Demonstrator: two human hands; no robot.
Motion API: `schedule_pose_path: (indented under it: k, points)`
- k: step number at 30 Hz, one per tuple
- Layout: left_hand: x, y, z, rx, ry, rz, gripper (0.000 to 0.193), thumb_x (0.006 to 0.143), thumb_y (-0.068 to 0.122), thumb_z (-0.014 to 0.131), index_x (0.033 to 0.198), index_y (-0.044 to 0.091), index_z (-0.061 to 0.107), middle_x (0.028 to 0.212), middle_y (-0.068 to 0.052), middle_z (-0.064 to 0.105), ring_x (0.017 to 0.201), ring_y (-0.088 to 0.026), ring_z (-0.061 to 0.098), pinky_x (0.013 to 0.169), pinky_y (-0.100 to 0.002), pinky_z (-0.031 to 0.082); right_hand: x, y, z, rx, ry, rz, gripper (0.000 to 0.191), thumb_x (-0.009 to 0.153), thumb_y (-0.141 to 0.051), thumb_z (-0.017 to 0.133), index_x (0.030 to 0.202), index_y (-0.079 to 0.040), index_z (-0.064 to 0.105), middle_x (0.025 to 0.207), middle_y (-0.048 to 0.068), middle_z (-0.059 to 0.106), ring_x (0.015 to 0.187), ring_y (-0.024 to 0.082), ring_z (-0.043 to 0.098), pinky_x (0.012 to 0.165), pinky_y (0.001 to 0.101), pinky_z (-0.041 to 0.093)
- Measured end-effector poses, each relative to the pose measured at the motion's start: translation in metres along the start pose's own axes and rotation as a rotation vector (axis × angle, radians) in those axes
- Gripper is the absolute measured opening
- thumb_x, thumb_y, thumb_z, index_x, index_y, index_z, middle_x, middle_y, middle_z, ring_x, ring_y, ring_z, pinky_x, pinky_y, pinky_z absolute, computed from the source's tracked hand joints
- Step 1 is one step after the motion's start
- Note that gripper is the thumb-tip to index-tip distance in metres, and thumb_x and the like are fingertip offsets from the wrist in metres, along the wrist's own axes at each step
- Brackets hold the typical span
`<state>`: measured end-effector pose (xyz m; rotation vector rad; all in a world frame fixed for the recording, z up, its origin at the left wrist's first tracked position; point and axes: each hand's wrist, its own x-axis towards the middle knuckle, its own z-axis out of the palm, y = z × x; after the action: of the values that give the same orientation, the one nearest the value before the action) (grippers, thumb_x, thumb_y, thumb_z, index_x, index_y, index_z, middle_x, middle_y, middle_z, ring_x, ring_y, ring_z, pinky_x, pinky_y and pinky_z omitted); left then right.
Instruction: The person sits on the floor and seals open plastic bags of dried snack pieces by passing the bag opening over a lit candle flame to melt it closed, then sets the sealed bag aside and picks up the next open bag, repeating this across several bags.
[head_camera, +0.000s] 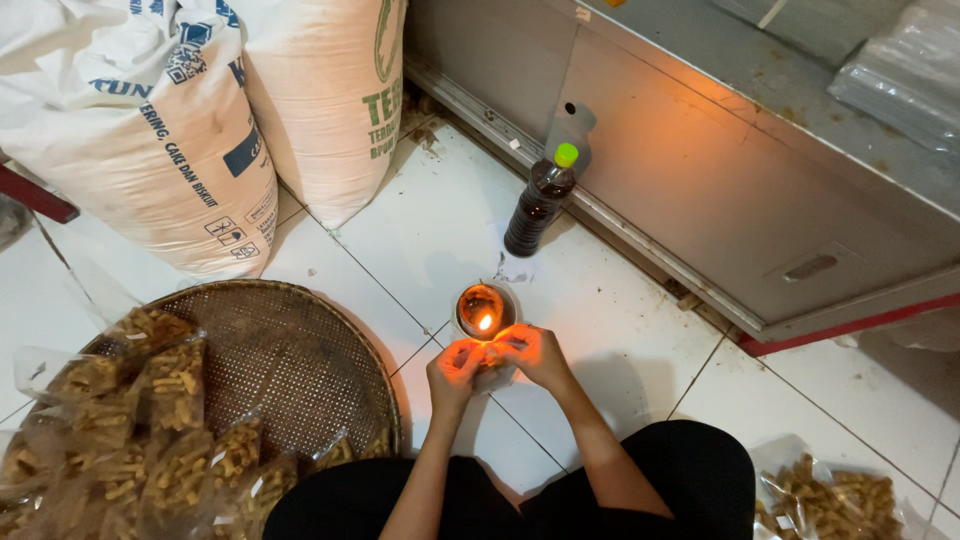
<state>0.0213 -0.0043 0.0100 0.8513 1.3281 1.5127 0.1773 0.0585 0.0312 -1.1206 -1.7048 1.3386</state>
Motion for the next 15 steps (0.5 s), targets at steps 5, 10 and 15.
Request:
schedule_pose_path:
  k: [5, 10, 15]
  points:
    - [0.003, 0.0, 0.0, -0.035, 0.045, 0.004, 0.015, 0.092, 0.008, 0.071, 0.098, -0.006, 0.072, 0.089, -0.01, 0.077, 0.079, -0.011, 0.069, 0.069, -0.025, 0.056, -0.002, -0.003, 0.016, -0.134, 0.193, -0.048, 0.021, 0.084, -0.019, 0.079, 0.092, 0.0, 0.073, 0.09, 0.008, 0.073, 0.082, 0.015, 0.071, 0.075, 0.0299, 0.057]
    - [0.01, -0.001, -0.001, -0.04, 0.036, 0.041, 0.013, 0.094, 0.006, 0.069, 0.098, -0.006, 0.07, 0.087, -0.01, 0.076, 0.077, -0.012, 0.068, 0.069, -0.026, 0.055, -0.005, -0.007, 0.024, -0.022, 0.243, -0.066, 0.021, 0.086, -0.016, 0.078, 0.093, 0.001, 0.069, 0.093, 0.008, 0.07, 0.085, 0.015, 0.07, 0.073, 0.0302, 0.059]
    - [0.013, -0.001, 0.001, -0.011, 0.041, 0.074, 0.011, 0.093, 0.003, 0.068, 0.098, -0.006, 0.071, 0.088, -0.009, 0.076, 0.079, -0.011, 0.068, 0.071, -0.025, 0.056, -0.005, -0.005, 0.023, -0.136, 0.32, -0.103, 0.02, 0.087, -0.015, 0.079, 0.092, 0.001, 0.07, 0.09, 0.009, 0.071, 0.082, 0.015, 0.069, 0.073, 0.0297, 0.056]
